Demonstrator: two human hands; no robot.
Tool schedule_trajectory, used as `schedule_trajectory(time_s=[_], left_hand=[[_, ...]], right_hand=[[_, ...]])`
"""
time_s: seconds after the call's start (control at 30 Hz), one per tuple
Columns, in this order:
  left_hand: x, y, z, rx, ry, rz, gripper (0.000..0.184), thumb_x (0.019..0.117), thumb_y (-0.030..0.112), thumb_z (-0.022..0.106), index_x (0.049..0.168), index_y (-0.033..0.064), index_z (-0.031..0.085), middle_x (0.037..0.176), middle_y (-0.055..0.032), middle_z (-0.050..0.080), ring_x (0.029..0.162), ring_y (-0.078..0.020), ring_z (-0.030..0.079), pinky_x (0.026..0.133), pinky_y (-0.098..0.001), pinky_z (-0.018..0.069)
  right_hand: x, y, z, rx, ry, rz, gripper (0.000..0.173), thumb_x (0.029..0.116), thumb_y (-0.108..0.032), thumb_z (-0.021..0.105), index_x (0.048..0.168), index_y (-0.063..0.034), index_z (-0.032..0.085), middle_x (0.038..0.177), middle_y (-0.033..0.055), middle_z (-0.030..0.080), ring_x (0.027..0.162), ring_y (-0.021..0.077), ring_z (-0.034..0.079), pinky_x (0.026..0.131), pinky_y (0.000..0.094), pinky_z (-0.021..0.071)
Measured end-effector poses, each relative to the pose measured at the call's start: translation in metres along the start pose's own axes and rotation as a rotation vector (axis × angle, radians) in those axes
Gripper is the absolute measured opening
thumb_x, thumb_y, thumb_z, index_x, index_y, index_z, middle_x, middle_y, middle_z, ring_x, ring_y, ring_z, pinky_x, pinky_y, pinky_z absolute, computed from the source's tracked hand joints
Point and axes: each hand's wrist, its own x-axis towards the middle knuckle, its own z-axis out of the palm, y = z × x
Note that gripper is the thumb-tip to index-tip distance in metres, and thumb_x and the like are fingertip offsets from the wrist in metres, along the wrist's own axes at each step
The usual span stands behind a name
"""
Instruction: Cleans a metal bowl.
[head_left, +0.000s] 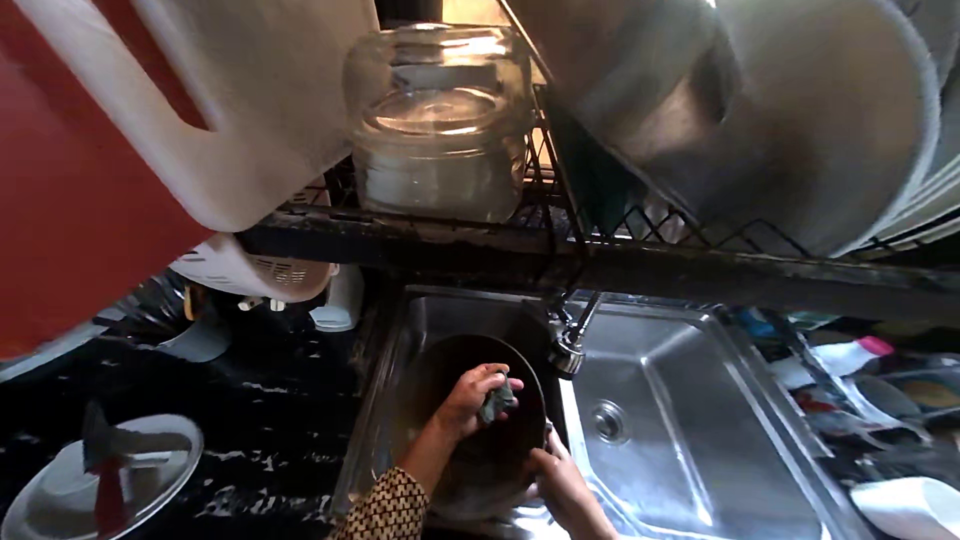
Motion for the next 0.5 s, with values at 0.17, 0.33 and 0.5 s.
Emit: schedule_trajectory(time_s=[0.17,0.33,0.5], left_hand=[[0.009,-0.007,0.009,0.240,0.211,0.121,0.025,0.1104,0.018,0.045,0.120,-0.0023,0.056,0.073,0.0010,0.051,0.053,-0.0041,0.047,0.049,-0.0187,0.0425],[0.010,-0.007,0.011,0.341,0.198,-0.013,0.050,0.1134,0.040,0.027,0.111,0.0009,0.058,0.069,-0.0007,0.051,0.050,-0.0081,0.048,0.048,-0.0225,0.0443],[0.011,-0.009,-0.010,0.560,0.074,0.088,0.036,0.1093,0.013,0.044,0.140,-0.0054,0.047,0.123,-0.0223,0.064,0.106,-0.0238,0.066,0.094,-0.0399,0.0537]], right_hand=[[-0.001,-0.002,0.003,0.049,0.036,0.041,0.084,0.0891,0.012,0.044,0.162,-0.0223,0.020,0.132,0.0177,0.059,0.082,0.0305,0.072,0.046,0.0467,0.0572],[0.001,-0.002,0.003,0.065,0.042,0.057,0.083,0.0912,0.013,0.044,0.162,-0.0241,0.020,0.130,0.0186,0.060,0.081,0.0332,0.072,0.044,0.0495,0.0569],[0.000,-0.005,0.002,0.082,0.072,0.090,0.079,0.0925,0.010,0.043,0.161,-0.0212,0.019,0.131,0.0189,0.057,0.086,0.0333,0.071,0.048,0.0518,0.0568]])
